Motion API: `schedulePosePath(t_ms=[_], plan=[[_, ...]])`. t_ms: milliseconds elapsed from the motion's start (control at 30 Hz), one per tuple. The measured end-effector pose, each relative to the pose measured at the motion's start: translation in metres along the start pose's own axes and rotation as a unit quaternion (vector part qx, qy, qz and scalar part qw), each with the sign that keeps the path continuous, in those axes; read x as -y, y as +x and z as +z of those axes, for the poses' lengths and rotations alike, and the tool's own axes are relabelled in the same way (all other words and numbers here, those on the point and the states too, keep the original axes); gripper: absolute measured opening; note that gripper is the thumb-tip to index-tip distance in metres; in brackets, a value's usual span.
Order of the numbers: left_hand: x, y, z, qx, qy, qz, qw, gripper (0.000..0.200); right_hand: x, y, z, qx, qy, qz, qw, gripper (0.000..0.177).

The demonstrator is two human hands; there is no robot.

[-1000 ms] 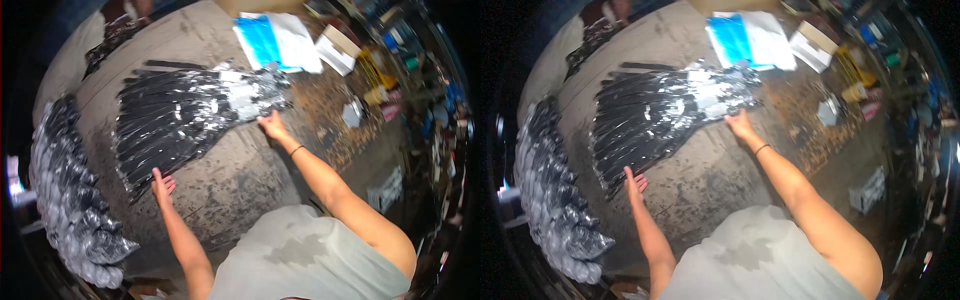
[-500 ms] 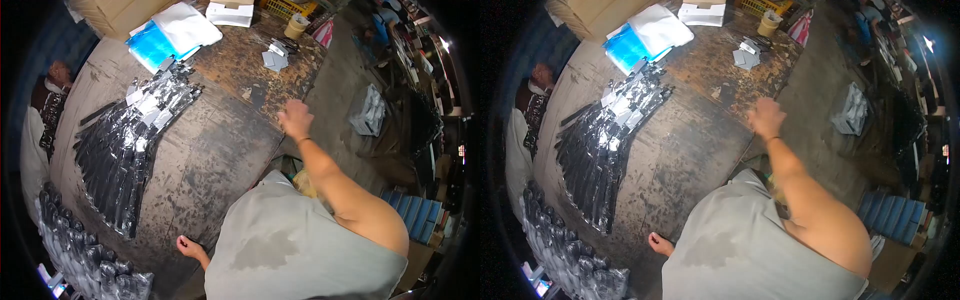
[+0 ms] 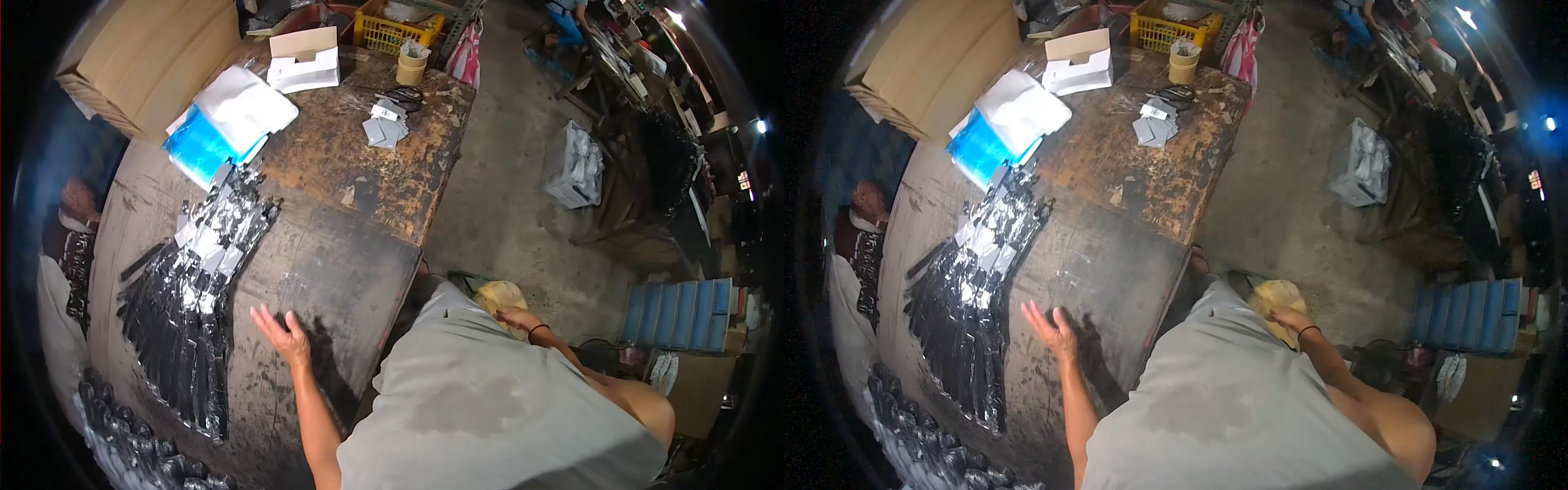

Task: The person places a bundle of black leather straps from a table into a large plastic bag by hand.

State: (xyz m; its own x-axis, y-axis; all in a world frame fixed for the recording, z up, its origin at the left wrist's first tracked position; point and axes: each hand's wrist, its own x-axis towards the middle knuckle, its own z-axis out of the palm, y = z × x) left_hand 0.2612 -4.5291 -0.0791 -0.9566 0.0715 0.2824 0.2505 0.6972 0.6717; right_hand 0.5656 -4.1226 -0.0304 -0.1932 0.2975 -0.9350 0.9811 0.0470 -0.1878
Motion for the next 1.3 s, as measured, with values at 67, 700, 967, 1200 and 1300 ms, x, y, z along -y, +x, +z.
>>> schedulePosePath(t_ms=[67, 700, 967, 1200, 1300], plan=[[-0.018, 0.021, 0.028, 0.017, 0.034, 0.034, 0.999, 0.061, -0.017, 0.055, -0.022, -0.013, -0.194, -0.119, 0.974, 0.051], [-0.272, 0.090, 0.306, 0.288, 0.140, 0.186, 0.929, 0.071, -0.043, 0.209, -0.278, -0.188, 0.043, -0.043, 0.980, 0.067], [-0.291, 0.109, 0.319, 0.181, 0.062, 0.060, 0.980, 0.052, -0.021, 0.186, -0.264, -0.071, 0.147, -0.023, 0.986, 0.065], [-0.282, 0.102, 0.348, 0.196, 0.203, 0.102, 0.954, 0.084, -0.029, 0.164, -0.268, -0.059, 0.124, 0.022, 0.990, 0.066], [-0.350, 0.093, 0.334, 0.397, 0.087, 0.231, 0.884, 0.069, -0.026, 0.172, -0.279, -0.051, 0.097, 0.044, 0.993, 0.068]])
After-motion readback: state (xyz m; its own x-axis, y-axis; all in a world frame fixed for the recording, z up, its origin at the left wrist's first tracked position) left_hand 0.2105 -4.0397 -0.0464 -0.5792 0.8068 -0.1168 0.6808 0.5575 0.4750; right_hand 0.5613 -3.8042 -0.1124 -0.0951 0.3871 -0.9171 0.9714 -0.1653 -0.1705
